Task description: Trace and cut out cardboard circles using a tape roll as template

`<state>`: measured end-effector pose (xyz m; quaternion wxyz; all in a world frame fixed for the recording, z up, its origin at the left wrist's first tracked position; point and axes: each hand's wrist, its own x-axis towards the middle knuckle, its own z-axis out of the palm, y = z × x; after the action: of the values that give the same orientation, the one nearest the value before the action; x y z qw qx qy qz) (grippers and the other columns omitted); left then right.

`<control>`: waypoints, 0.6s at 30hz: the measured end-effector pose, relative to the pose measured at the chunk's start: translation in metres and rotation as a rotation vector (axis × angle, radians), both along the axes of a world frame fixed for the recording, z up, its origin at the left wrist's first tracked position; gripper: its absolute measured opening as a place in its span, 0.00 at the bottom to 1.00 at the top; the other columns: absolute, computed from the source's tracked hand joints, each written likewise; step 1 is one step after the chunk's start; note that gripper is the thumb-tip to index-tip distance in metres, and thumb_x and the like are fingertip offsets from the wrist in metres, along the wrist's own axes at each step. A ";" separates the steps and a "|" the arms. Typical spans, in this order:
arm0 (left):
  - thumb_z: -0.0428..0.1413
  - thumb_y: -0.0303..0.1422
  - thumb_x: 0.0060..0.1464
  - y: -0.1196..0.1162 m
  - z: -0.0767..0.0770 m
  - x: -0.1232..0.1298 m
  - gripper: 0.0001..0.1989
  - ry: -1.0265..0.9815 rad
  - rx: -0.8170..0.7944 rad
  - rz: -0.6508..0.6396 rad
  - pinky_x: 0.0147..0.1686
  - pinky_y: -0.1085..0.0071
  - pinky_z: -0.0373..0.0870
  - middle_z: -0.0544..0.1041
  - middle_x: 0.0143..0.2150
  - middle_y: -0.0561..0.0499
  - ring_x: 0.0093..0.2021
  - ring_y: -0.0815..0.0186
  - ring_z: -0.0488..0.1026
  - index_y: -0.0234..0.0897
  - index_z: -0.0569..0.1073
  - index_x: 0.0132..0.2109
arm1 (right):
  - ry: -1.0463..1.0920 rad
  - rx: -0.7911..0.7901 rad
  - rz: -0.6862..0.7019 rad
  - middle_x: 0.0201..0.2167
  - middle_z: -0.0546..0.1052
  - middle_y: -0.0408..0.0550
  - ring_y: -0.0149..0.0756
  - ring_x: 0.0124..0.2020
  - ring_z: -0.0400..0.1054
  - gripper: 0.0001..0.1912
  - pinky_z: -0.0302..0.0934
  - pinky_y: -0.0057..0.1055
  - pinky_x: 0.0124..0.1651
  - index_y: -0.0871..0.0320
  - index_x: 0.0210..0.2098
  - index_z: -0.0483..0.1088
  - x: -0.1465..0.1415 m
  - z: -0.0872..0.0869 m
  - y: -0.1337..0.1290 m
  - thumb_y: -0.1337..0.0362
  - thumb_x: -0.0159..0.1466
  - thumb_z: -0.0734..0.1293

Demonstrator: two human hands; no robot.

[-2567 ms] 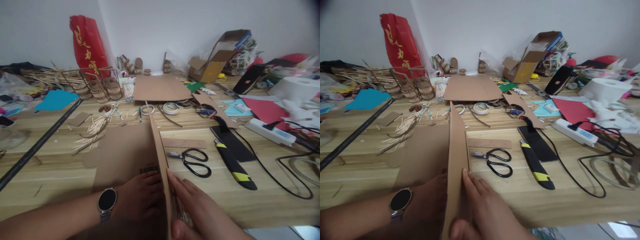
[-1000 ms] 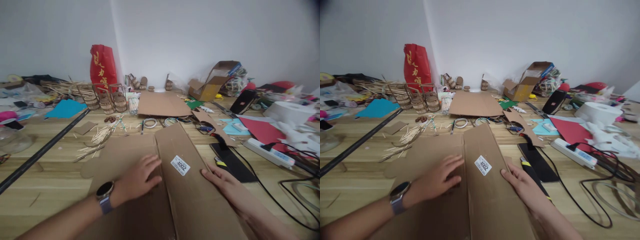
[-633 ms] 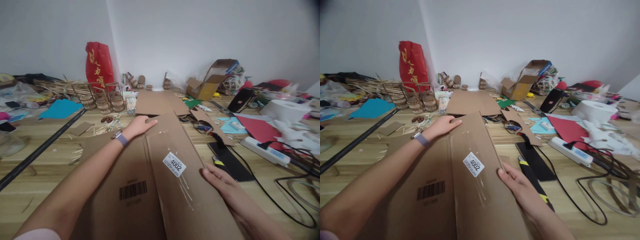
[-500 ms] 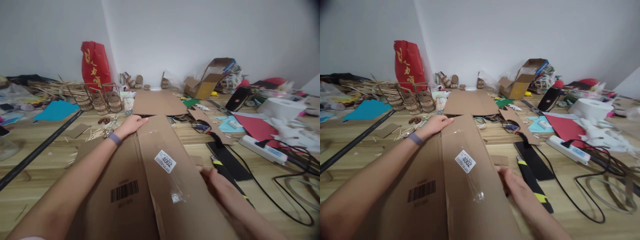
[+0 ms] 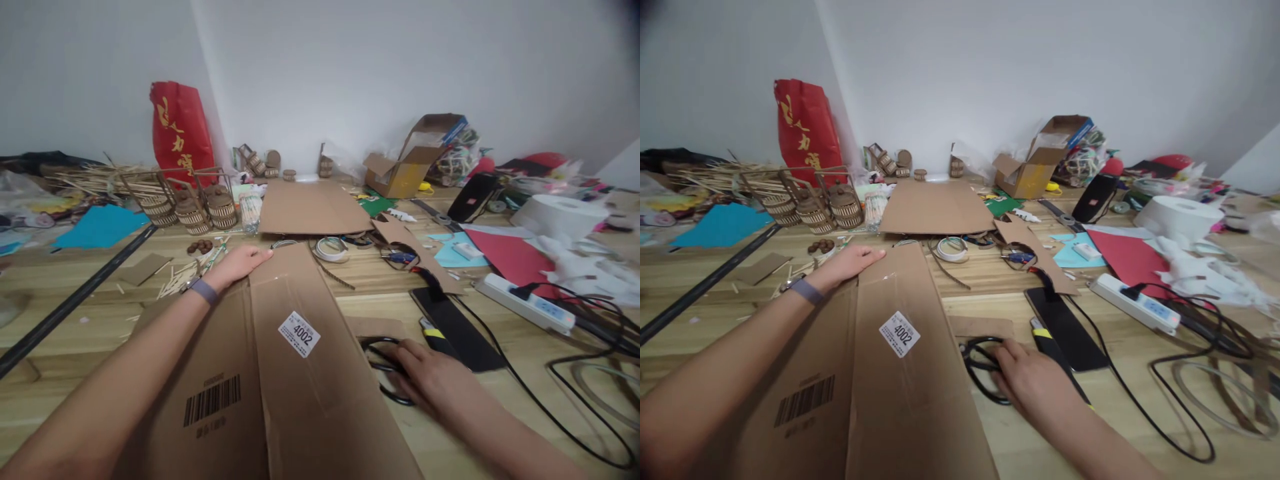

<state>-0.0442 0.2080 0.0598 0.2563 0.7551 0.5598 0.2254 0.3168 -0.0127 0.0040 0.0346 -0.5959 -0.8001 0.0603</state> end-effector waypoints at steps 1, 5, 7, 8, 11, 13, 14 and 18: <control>0.55 0.50 0.63 0.002 -0.002 0.002 0.24 0.030 -0.004 -0.005 0.30 0.69 0.65 0.74 0.24 0.54 0.29 0.62 0.72 0.37 0.73 0.26 | -0.015 0.006 -0.045 0.44 0.83 0.56 0.49 0.39 0.82 0.13 0.73 0.37 0.39 0.57 0.48 0.78 0.006 0.006 0.006 0.66 0.67 0.65; 0.56 0.46 0.67 0.014 -0.012 0.023 0.18 0.141 -0.020 -0.019 0.37 0.65 0.75 0.78 0.34 0.52 0.34 0.64 0.77 0.33 0.76 0.39 | -0.088 0.038 -0.271 0.42 0.81 0.60 0.50 0.39 0.80 0.13 0.70 0.39 0.37 0.62 0.43 0.76 0.028 0.025 0.050 0.64 0.72 0.61; 0.57 0.44 0.67 0.019 -0.018 0.041 0.16 0.179 -0.020 -0.029 0.42 0.61 0.78 0.80 0.44 0.49 0.41 0.61 0.79 0.33 0.77 0.48 | -0.117 0.017 -0.341 0.38 0.81 0.57 0.45 0.38 0.79 0.13 0.70 0.38 0.39 0.63 0.40 0.75 0.030 0.025 0.077 0.64 0.74 0.61; 0.58 0.43 0.67 0.020 -0.022 0.051 0.16 0.197 -0.025 -0.036 0.44 0.59 0.79 0.79 0.47 0.48 0.43 0.59 0.79 0.33 0.76 0.50 | -0.129 0.002 -0.371 0.37 0.81 0.53 0.41 0.37 0.78 0.12 0.71 0.38 0.40 0.63 0.41 0.75 0.028 0.023 0.090 0.63 0.74 0.63; 0.58 0.40 0.67 0.023 -0.034 0.076 0.15 0.232 -0.037 -0.052 0.48 0.57 0.78 0.78 0.54 0.45 0.48 0.58 0.78 0.37 0.75 0.55 | -0.153 -0.037 -0.425 0.42 0.80 0.48 0.38 0.39 0.77 0.12 0.74 0.40 0.43 0.61 0.47 0.75 0.016 0.011 0.116 0.58 0.73 0.69; 0.58 0.40 0.67 0.022 -0.041 0.088 0.16 0.243 -0.045 -0.071 0.49 0.55 0.78 0.77 0.55 0.44 0.50 0.57 0.78 0.36 0.74 0.57 | -0.158 -0.046 -0.442 0.46 0.80 0.50 0.40 0.42 0.77 0.13 0.74 0.41 0.45 0.61 0.50 0.74 0.008 0.005 0.125 0.59 0.72 0.69; 0.59 0.40 0.67 0.022 -0.045 0.092 0.17 0.245 -0.047 -0.080 0.49 0.54 0.78 0.77 0.56 0.44 0.50 0.56 0.78 0.36 0.74 0.57 | -0.157 -0.045 -0.448 0.48 0.80 0.50 0.40 0.43 0.77 0.13 0.75 0.42 0.46 0.61 0.51 0.74 0.006 0.004 0.127 0.59 0.72 0.69; 0.59 0.39 0.67 0.019 -0.054 0.098 0.17 0.255 -0.043 -0.096 0.49 0.54 0.78 0.76 0.56 0.44 0.51 0.56 0.77 0.36 0.73 0.58 | -0.155 -0.012 -0.447 0.49 0.79 0.51 0.41 0.45 0.77 0.13 0.74 0.43 0.48 0.60 0.51 0.74 0.009 0.017 0.119 0.58 0.74 0.67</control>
<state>0.0542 0.2270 0.0055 0.2098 0.7977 0.5559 0.1029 0.3257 0.1059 0.0209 -0.0183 -0.7613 -0.6481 0.0100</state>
